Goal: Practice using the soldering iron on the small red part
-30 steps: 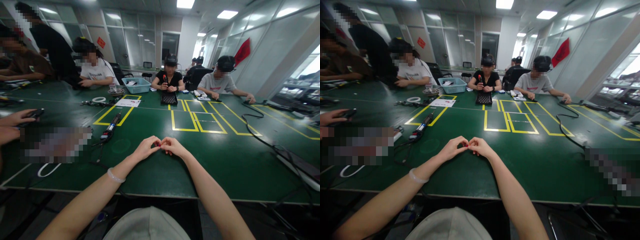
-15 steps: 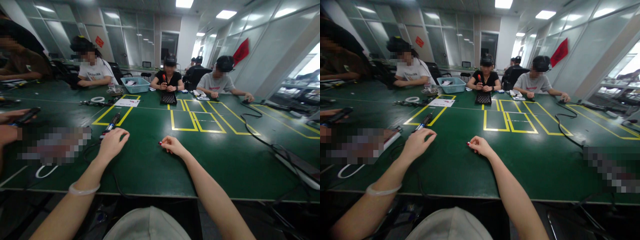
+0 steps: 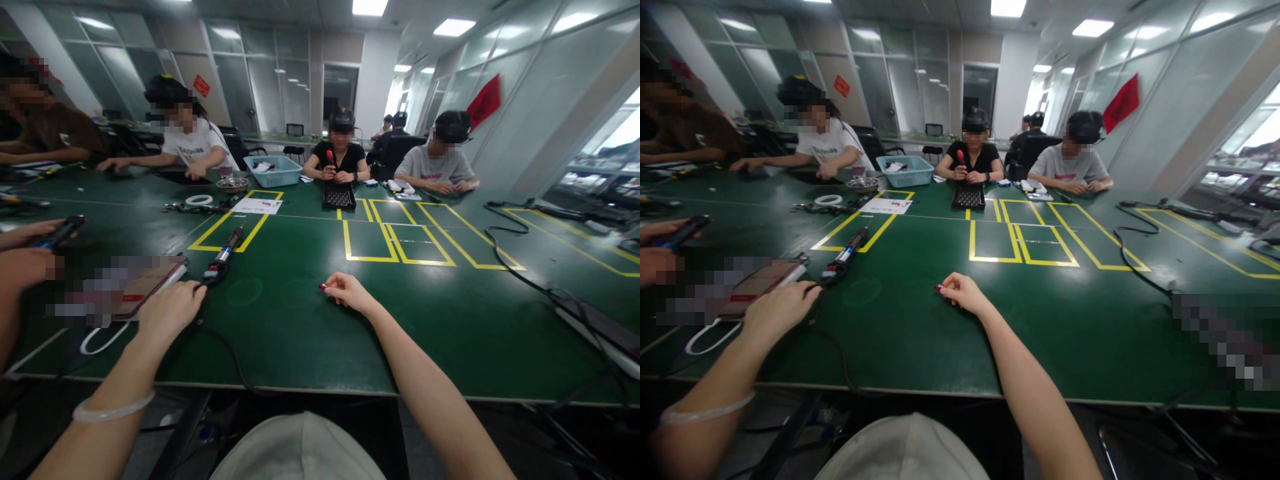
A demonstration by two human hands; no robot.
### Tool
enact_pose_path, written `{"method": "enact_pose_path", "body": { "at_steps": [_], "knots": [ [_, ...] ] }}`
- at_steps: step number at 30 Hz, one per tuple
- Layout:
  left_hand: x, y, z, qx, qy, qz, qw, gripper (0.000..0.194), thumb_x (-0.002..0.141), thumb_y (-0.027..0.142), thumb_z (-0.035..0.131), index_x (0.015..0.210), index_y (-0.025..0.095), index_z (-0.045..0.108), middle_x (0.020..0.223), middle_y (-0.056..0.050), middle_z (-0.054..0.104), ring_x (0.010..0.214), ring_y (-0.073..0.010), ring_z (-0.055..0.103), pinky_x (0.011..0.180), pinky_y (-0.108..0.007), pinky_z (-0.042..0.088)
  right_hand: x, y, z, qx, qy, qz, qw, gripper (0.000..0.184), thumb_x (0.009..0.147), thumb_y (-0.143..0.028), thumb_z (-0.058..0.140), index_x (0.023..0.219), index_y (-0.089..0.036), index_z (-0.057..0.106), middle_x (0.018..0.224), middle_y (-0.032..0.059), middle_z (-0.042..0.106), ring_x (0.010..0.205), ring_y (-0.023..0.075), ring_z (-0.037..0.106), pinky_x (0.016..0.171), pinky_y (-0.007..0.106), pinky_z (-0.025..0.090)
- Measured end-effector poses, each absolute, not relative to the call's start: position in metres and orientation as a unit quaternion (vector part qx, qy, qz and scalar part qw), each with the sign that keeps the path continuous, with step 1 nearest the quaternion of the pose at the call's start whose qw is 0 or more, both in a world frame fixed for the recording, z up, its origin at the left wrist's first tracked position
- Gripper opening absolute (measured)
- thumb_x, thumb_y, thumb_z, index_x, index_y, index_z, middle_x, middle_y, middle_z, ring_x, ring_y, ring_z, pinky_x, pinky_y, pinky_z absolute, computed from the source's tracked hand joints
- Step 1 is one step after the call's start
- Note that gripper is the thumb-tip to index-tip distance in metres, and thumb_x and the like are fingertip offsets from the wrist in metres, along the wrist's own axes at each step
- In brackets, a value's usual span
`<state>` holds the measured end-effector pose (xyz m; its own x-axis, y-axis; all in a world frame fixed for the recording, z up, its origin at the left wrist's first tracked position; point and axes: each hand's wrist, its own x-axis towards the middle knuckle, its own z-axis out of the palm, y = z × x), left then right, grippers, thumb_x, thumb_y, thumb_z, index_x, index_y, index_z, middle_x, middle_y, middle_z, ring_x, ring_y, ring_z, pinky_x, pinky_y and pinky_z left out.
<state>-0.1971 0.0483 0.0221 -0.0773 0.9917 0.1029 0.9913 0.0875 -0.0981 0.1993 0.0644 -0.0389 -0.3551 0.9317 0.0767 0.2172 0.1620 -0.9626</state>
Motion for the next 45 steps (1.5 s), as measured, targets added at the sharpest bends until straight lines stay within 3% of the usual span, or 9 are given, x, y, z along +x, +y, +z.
{"method": "enact_pose_path", "body": {
  "at_steps": [5,9,15,23,33,45],
  "knots": [
    [-0.195,0.068,0.024,-0.648,-0.760,0.038,0.037,0.057,0.090,0.058,0.023,0.098,0.019,0.063,0.099,-0.016,0.068,0.093,-0.0355,0.064,0.073,-0.047,0.049,0.198,0.063,-0.037,-0.435,-0.665,0.487,0.363,0.021,0.078,-0.031,0.064,0.091,-0.017,0.055,0.062,-0.0045,0.057,0.043,0.0061,0.047,0.035,0.016,0.032],
    [-0.182,0.079,0.013,-0.693,-0.720,0.019,0.033,0.056,0.091,0.054,0.022,0.091,0.017,0.064,0.099,-0.018,0.067,0.092,-0.0332,0.065,0.073,-0.042,0.049,0.197,0.061,-0.031,-0.445,-0.665,0.485,0.353,0.021,0.078,-0.030,0.064,0.090,-0.017,0.055,0.061,-0.0047,0.057,0.042,0.0055,0.046,0.036,0.015,0.032],
    [-0.134,0.077,0.002,-0.729,-0.678,-0.018,0.095,0.050,0.094,0.046,0.023,0.102,0.015,0.062,0.100,-0.017,0.065,0.090,-0.0310,0.064,0.070,-0.038,0.049,0.196,0.061,-0.032,-0.443,-0.659,0.492,0.357,0.020,0.078,-0.030,0.063,0.090,-0.017,0.054,0.062,-0.0039,0.058,0.042,0.0056,0.046,0.034,0.014,0.032],
    [-0.083,0.067,0.000,-0.767,-0.629,-0.034,0.125,0.044,0.096,0.040,0.026,0.099,0.014,0.061,0.098,-0.015,0.065,0.087,-0.0282,0.064,0.067,-0.034,0.049,0.196,0.062,-0.033,-0.447,-0.656,0.488,0.363,0.021,0.078,-0.032,0.062,0.089,-0.017,0.053,0.068,-0.0020,0.061,0.043,0.0062,0.048,0.034,0.016,0.032],
    [-0.019,0.037,-0.010,-0.835,-0.534,-0.082,0.099,0.035,0.096,0.039,0.035,0.094,0.016,0.061,0.093,-0.012,0.066,0.081,-0.0224,0.064,0.067,-0.030,0.046,0.208,0.069,-0.036,-0.483,-0.706,0.356,0.376,0.016,0.077,-0.030,0.062,0.083,-0.017,0.057,0.067,-0.0020,0.060,0.058,0.0103,0.052,0.056,0.021,0.040],
    [-0.009,0.018,-0.001,-0.889,-0.442,-0.105,0.050,0.032,0.095,0.036,0.037,0.087,0.017,0.062,0.092,-0.009,0.065,0.085,-0.0202,0.061,0.073,-0.030,0.047,0.212,0.067,-0.031,-0.480,-0.740,0.322,0.345,0.013,0.074,-0.026,0.065,0.082,-0.017,0.059,0.068,-0.0015,0.060,0.061,0.0116,0.051,0.059,0.023,0.039]
  ]
}}
